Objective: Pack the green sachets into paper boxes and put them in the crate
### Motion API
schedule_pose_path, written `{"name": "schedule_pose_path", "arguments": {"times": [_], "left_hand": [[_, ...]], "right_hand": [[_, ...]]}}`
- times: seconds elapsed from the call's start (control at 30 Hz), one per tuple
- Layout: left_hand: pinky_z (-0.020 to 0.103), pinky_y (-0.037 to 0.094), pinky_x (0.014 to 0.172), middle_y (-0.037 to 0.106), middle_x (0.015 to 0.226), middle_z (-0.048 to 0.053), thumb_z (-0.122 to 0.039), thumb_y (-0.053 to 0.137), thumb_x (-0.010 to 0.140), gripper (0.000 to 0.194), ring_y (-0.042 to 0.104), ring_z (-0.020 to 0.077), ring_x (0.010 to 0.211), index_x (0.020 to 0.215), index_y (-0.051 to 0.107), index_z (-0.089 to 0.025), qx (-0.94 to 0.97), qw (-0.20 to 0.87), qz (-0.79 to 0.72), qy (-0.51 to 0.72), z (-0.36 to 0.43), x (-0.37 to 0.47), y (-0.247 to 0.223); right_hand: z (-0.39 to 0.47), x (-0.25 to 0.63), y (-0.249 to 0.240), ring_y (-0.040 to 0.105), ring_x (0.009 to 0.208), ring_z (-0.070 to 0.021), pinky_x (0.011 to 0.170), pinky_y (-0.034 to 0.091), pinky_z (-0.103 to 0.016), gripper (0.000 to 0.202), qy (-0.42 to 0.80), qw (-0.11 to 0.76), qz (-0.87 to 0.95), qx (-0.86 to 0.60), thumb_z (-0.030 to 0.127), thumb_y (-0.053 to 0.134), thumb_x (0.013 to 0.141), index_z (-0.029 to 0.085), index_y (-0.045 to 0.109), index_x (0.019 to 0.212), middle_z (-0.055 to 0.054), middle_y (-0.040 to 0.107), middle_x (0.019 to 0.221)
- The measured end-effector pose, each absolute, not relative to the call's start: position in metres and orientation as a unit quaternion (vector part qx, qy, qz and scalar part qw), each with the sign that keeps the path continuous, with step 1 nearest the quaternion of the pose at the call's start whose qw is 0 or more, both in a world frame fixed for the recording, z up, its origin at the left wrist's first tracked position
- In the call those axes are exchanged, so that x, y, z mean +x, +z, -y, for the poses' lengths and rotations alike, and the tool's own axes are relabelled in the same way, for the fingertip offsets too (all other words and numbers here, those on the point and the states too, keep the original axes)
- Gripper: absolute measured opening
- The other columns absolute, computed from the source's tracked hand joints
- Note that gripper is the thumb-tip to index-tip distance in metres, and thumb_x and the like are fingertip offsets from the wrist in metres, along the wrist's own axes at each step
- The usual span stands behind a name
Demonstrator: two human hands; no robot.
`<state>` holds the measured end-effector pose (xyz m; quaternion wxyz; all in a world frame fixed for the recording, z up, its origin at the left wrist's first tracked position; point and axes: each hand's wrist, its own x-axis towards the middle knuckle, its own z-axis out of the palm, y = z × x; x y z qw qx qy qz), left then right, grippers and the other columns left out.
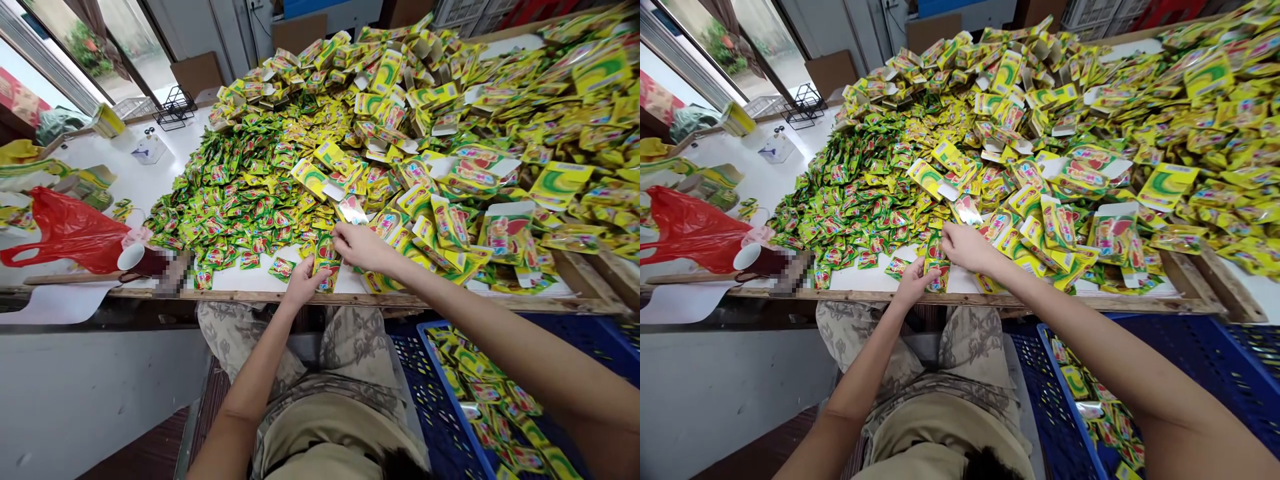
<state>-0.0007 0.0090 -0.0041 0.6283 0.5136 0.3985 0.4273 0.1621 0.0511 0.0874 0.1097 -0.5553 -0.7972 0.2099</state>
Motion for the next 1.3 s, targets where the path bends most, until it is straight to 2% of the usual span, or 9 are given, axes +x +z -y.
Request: {"name": "schedule_pose_path", "arguments": {"times": [0.13,0.27,0.5,0.63,0.73,1.03,1.13,1.3], "left_hand": [[0.029,0.047,0.078,0.064,0.087,0.001,-0.046,0.073,0.069,0.041,0.058,0.0151,0.081,0.093,0.056,-0.017,0.515,0.619,-0.415,0.424,-0.009,-0.001,-0.004],[0.03,0.048,0.08,0.065,0.093,0.003,-0.047,0.07,0.072,0.042,0.06,0.0164,0.086,0.098,0.057,-0.017,0.526,0.616,-0.406,0.424,-0.008,-0.001,-0.005],[0.031,0.048,0.082,0.065,0.094,0.004,-0.044,0.072,0.071,0.044,0.06,0.0169,0.087,0.1,0.057,-0.016,0.518,0.625,-0.397,0.429,-0.008,0.0,-0.005],[0.03,0.048,0.081,0.065,0.091,0.003,-0.043,0.073,0.07,0.044,0.06,0.0159,0.085,0.1,0.057,-0.015,0.504,0.631,-0.401,0.432,-0.008,0.0,-0.005],[0.028,0.047,0.079,0.064,0.089,0.002,-0.042,0.074,0.069,0.042,0.059,0.0151,0.084,0.097,0.058,-0.015,0.517,0.621,-0.405,0.428,-0.008,-0.001,-0.006],[0.027,0.047,0.078,0.066,0.091,0.003,-0.039,0.077,0.066,0.046,0.06,0.0169,0.085,0.101,0.06,-0.015,0.533,0.599,-0.425,0.419,-0.008,-0.003,-0.008],[0.028,0.047,0.08,0.067,0.097,0.005,-0.04,0.076,0.067,0.049,0.06,0.018,0.089,0.106,0.059,-0.015,0.538,0.599,-0.42,0.419,-0.008,-0.003,-0.01],[0.028,0.047,0.081,0.066,0.099,0.005,-0.039,0.074,0.071,0.047,0.06,0.0177,0.089,0.107,0.058,-0.014,0.544,0.598,-0.412,0.419,-0.009,-0.004,-0.013]], "right_hand": [[-0.054,0.169,0.092,0.058,0.063,-0.0161,0.057,0.031,-0.025,0.019,0.242,0.047,0.827,-0.506,0.025,0.042,0.091,0.019,0.058,0.081,-0.003,0.064,0.067],[-0.058,0.173,0.091,0.058,0.065,-0.0171,0.059,0.031,-0.026,0.022,0.217,0.023,0.859,-0.462,0.035,0.051,0.089,0.019,0.059,0.076,-0.003,0.065,0.068],[-0.059,0.162,0.097,0.061,0.075,-0.02,0.061,0.032,-0.027,0.013,0.164,-0.049,0.886,-0.43,0.024,0.057,0.083,0.02,0.066,0.075,-0.007,0.068,0.079],[-0.06,0.164,0.102,0.062,0.081,-0.0192,0.066,0.037,-0.026,0.012,0.197,0.008,0.878,-0.437,0.024,0.057,0.084,0.02,0.069,0.082,-0.006,0.07,0.086],[-0.06,0.168,0.102,0.061,0.075,-0.0172,0.063,0.037,-0.024,0.01,0.212,0.036,0.854,-0.473,0.022,0.059,0.081,0.02,0.069,0.085,-0.003,0.071,0.081],[-0.054,0.159,0.094,0.06,0.068,-0.016,0.06,0.034,-0.023,0.021,0.2,0.003,0.883,-0.424,0.016,0.052,0.081,0.02,0.072,0.087,-0.004,0.071,0.076],[-0.056,0.159,0.094,0.059,0.061,-0.0143,0.059,0.035,-0.023,0.023,0.258,-0.019,0.88,-0.399,0.016,0.051,0.082,0.021,0.072,0.088,-0.001,0.069,0.071],[-0.058,0.159,0.092,0.053,0.041,-0.0093,0.053,0.037,-0.023,0.021,0.369,-0.034,0.838,-0.401,0.021,0.05,0.083,0.02,0.069,0.075,0.003,0.063,0.057]]}}
